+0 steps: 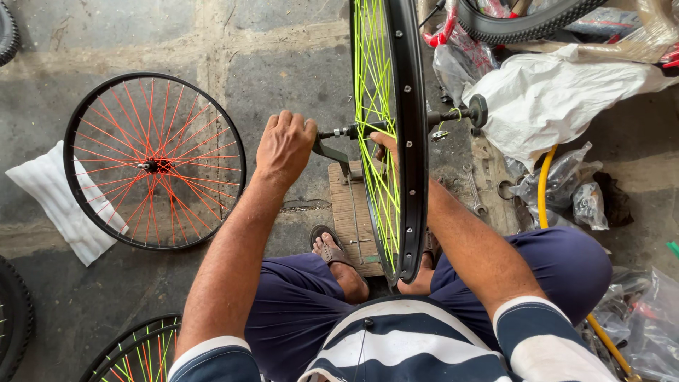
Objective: The person sits on the floor and mounts a bicycle wheel with yellow spokes in a manual truing stand, tightening the axle. They spin the wheel, watch it rotate, and use a spoke wrench by hand to adjust spokes at the rim, checking the wheel as it spins.
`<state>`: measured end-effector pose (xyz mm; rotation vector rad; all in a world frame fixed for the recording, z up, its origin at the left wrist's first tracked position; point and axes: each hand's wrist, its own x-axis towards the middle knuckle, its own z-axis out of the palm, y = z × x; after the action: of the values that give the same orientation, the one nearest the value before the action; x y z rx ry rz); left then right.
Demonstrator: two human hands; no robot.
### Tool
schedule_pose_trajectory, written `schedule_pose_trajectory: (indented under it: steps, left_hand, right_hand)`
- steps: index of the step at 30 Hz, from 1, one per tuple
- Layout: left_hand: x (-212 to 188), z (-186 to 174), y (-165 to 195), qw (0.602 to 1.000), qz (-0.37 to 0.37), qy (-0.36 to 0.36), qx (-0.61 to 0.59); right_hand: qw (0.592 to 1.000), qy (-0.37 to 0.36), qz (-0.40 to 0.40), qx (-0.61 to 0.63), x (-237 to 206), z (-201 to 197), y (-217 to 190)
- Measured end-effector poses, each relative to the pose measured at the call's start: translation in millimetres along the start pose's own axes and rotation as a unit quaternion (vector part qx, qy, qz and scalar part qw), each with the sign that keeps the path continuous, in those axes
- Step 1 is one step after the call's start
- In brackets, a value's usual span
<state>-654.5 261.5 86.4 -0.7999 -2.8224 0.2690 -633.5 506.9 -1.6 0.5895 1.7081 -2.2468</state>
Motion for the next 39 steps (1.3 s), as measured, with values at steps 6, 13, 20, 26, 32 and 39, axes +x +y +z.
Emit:
schedule_pose_trajectory:
  steps: [6,13,20,26,32,39]
  left_hand:
    - [-2.0,-1.9,-7.3,0.995,-0.009,-0.076,-0.071]
    - [-0.3,-0.3,0.5,0.994,-0.027,-0.095,-0.037]
    - [-1.0,-1.2,2.0,0.999,0.012,0.005,-0.051]
    - [7.7,-5.7,-5.9,0.969,-0.005,-0.022,-0.245]
    - [56.7,-5.5,8.5,0.852,-0.076,-0.133,-0.5]
    - [82.1,0.6,17.4,0.866,-0.067,-0.2,-0.453]
  right_hand:
    - [1.0,-0.008,-0.02,0.017,4.9,0.6,1.4]
    - [0.997,-0.023,-0.033,0.07,3.6,-0.7,-1.5]
    - [0.995,-0.044,-0.037,0.08,3.6,-5.0,-4.0]
    - [0.995,-0.04,-0.033,0.09,5.3,-1.9,-6.1]
    - [0.994,-0.051,-0.056,0.074,5.8,2.1,-7.1]
    - [0.996,-0.051,-0.05,0.049,6.6,7.8,-4.7]
